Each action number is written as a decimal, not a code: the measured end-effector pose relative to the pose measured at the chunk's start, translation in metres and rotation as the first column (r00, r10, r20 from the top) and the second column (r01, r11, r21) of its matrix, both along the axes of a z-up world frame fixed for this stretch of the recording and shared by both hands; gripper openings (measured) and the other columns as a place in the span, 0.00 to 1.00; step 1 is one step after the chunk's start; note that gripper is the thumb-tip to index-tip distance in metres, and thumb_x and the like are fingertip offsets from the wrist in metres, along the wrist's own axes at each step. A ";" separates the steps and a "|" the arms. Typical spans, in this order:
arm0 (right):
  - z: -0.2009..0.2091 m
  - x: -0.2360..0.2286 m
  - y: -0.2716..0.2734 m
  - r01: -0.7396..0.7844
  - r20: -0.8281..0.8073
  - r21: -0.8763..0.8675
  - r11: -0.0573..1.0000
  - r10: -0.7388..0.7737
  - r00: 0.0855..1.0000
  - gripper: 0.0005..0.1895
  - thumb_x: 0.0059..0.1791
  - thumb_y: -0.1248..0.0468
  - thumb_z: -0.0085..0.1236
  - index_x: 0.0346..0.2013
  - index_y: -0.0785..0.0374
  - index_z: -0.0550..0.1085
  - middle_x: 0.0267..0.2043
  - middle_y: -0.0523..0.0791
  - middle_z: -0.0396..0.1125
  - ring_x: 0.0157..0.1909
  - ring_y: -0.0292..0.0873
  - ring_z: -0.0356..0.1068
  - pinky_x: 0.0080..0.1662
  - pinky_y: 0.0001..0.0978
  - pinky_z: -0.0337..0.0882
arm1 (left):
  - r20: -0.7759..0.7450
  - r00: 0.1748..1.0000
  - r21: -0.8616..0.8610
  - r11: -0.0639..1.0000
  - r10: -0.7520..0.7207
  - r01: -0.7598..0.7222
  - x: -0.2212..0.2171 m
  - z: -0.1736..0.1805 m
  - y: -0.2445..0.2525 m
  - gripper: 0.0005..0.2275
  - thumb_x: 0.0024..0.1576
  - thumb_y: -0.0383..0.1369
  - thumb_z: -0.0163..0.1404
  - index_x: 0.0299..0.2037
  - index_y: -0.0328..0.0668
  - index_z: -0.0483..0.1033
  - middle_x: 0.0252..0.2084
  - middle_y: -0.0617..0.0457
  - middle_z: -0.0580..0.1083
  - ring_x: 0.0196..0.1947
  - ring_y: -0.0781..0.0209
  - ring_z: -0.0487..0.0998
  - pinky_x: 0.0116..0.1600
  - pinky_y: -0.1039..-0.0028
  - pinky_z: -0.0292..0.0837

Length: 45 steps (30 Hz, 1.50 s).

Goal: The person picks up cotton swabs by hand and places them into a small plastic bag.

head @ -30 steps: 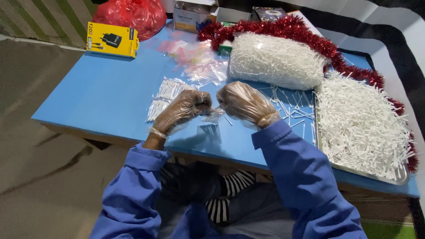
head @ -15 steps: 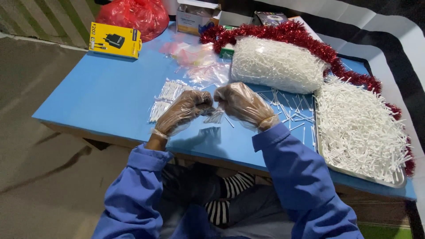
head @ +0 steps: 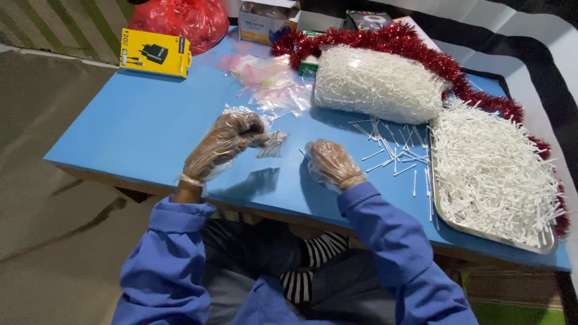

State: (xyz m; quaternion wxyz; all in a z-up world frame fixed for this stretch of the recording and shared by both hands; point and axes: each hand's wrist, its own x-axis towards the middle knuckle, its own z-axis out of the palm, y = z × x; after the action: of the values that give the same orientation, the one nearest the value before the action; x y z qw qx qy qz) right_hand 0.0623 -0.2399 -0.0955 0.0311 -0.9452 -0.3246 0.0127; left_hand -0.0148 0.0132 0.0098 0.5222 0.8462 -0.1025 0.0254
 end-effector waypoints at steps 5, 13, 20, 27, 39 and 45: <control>-0.018 0.011 0.010 0.033 0.035 -0.043 0.999 -0.031 0.999 0.08 0.46 0.60 0.52 0.35 0.57 0.76 0.33 0.49 0.74 0.42 0.51 0.78 0.46 0.46 0.78 | 0.008 1.000 -0.016 1.000 -0.010 0.010 0.002 -0.007 -0.001 0.04 0.59 0.28 0.55 0.32 0.41 0.80 0.30 0.49 0.78 0.36 0.59 0.79 0.44 0.67 0.74; 0.056 -0.003 -0.005 0.318 -0.458 0.341 0.884 -0.139 0.878 0.14 0.46 0.56 0.50 0.39 0.59 0.78 0.33 0.52 0.74 0.37 0.53 0.77 0.42 0.46 0.76 | -0.032 0.999 -0.059 0.998 0.008 -0.009 0.001 -0.013 -0.002 0.03 0.57 0.27 0.55 0.32 0.40 0.81 0.31 0.47 0.78 0.38 0.58 0.78 0.45 0.66 0.75; 0.117 -0.032 -0.022 0.039 -0.167 0.589 0.807 0.074 0.983 0.07 0.51 0.64 0.57 0.41 0.61 0.79 0.32 0.52 0.72 0.33 0.51 0.76 0.34 0.41 0.76 | 0.010 1.000 -0.020 0.999 -0.026 0.026 0.007 -0.013 -0.019 0.03 0.58 0.24 0.53 0.35 0.39 0.79 0.32 0.40 0.78 0.39 0.50 0.80 0.46 0.60 0.74; 0.117 -0.015 0.000 -0.086 0.066 0.228 0.970 0.073 0.995 0.10 0.53 0.61 0.55 0.33 0.61 0.80 0.32 0.47 0.72 0.34 0.49 0.76 0.38 0.40 0.76 | 0.028 0.996 0.033 0.996 -0.088 0.087 0.014 -0.022 -0.036 0.02 0.57 0.24 0.54 0.34 0.39 0.79 0.31 0.40 0.78 0.37 0.49 0.80 0.44 0.61 0.75; 0.113 -0.016 0.007 0.528 -0.705 0.703 0.476 0.375 0.602 0.25 0.50 0.46 0.53 0.44 0.67 0.75 0.31 0.49 0.72 0.19 0.33 0.60 0.22 0.21 0.60 | 0.003 0.993 -0.020 0.993 -0.117 0.117 0.014 -0.022 -0.046 0.04 0.57 0.24 0.52 0.35 0.43 0.79 0.32 0.44 0.80 0.37 0.56 0.81 0.44 0.65 0.76; 0.143 -0.035 0.013 0.164 -0.372 0.542 0.824 0.060 0.926 0.09 0.52 0.61 0.53 0.27 0.58 0.70 0.32 0.45 0.69 0.35 0.42 0.71 0.37 0.35 0.71 | 0.000 0.995 -0.067 0.992 -0.103 0.103 0.010 -0.022 -0.051 0.04 0.57 0.24 0.51 0.32 0.41 0.77 0.28 0.47 0.77 0.34 0.59 0.78 0.42 0.67 0.75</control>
State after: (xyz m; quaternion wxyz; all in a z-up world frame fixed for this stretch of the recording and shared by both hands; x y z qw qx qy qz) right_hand 0.0269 -0.2267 0.0470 0.3702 -0.8821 -0.2754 0.0948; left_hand -0.0046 -0.0375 -0.0118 0.5510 0.8220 -0.1442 0.0004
